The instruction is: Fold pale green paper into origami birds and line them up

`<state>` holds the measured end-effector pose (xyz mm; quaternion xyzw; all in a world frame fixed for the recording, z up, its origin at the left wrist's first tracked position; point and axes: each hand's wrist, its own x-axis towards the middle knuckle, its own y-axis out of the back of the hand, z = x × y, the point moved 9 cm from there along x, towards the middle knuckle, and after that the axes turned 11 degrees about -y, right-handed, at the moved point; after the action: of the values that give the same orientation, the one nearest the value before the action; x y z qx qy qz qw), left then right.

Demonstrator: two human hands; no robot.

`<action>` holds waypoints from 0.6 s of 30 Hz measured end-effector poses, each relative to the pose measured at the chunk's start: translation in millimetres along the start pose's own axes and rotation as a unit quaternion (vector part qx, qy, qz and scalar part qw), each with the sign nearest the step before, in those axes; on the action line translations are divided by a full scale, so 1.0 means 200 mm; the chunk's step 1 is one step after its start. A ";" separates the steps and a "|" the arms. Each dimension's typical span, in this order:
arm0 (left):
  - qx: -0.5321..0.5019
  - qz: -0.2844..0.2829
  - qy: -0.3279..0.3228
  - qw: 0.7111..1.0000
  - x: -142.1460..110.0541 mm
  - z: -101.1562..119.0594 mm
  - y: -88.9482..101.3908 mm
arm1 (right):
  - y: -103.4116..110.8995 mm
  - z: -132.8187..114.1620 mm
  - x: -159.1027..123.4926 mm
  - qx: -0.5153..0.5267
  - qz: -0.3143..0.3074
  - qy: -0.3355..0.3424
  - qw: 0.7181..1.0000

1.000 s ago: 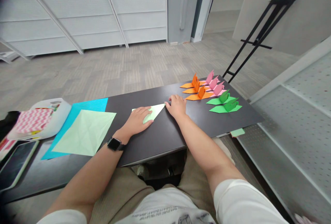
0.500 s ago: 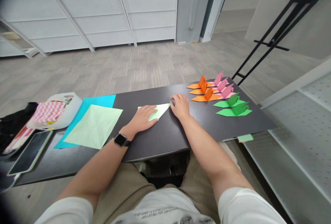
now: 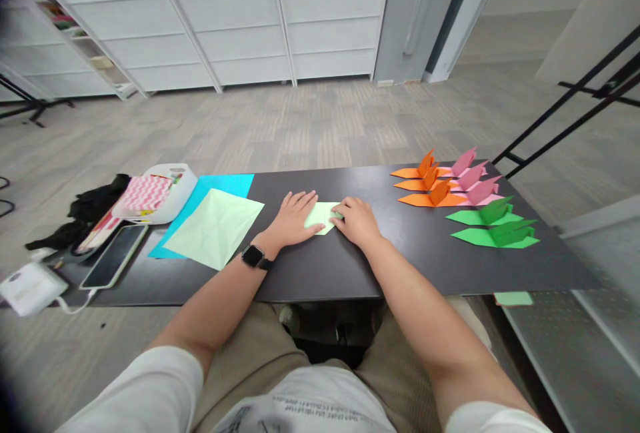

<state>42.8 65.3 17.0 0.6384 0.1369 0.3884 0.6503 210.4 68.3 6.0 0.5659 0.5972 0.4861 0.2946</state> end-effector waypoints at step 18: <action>-0.144 0.027 -0.085 0.986 -0.01 -0.11 0.01 | 0.04 0.15 0.02 -0.001 0.050 -0.065 0.997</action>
<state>26.8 79.4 15.8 0.5722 0.0063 0.3658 0.7340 240.4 79.1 3.5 0.6252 0.5472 0.4630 0.3088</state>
